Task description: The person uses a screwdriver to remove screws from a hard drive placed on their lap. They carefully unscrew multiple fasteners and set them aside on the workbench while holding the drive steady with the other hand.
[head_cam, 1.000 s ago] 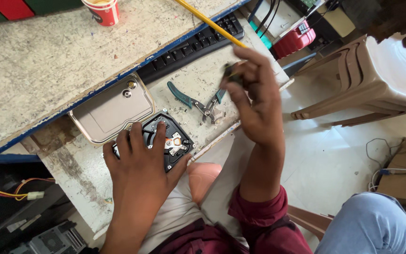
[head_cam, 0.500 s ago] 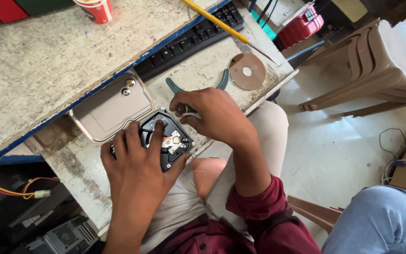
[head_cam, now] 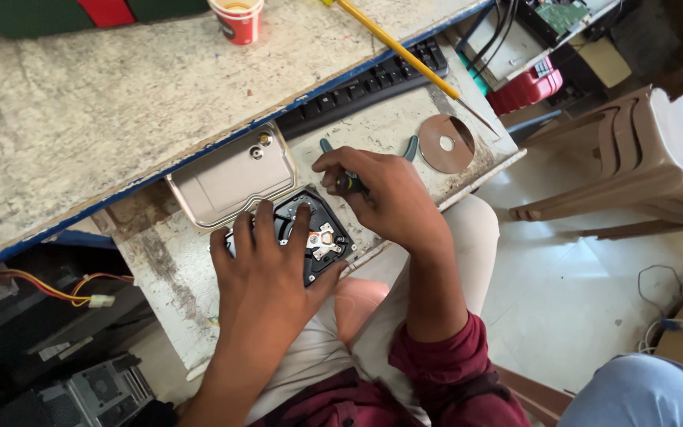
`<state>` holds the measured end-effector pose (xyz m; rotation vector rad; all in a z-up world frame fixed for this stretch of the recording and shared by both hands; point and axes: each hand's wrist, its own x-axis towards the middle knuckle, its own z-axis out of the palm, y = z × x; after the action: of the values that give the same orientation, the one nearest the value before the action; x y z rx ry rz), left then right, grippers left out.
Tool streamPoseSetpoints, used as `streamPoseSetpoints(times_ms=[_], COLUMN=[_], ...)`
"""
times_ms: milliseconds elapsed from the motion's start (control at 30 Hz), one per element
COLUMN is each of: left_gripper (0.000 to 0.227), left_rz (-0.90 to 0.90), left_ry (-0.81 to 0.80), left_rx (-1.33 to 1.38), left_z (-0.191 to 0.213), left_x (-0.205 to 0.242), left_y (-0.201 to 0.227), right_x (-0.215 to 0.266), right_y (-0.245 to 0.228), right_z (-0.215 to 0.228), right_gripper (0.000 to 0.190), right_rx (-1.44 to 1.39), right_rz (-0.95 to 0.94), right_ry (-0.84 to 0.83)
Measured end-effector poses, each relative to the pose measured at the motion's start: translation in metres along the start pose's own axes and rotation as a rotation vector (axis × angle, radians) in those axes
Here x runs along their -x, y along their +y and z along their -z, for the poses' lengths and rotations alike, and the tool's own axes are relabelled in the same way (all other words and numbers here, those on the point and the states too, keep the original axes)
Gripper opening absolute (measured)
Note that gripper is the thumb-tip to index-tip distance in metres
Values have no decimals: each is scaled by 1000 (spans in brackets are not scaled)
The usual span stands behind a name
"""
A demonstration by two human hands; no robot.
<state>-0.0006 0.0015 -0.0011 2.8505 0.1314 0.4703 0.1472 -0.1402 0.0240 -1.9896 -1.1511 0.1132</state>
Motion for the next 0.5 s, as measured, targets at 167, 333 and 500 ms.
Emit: streamPoseSetpoints(times_ms=[167, 333, 500], left_gripper=[76, 77, 76], left_rz=[7, 9, 6], left_ry=[-23, 8, 5], left_rx=[5, 38, 6], left_z=[-1, -1, 1], left_x=[1, 2, 2], left_y=[-1, -2, -3], right_x=[-3, -5, -4], right_y=[-4, -10, -18], right_z=[-11, -22, -26], right_gripper=[45, 41, 44], right_rx=[-22, 146, 272], right_rz=[6, -20, -5], right_ry=[-42, -59, -56])
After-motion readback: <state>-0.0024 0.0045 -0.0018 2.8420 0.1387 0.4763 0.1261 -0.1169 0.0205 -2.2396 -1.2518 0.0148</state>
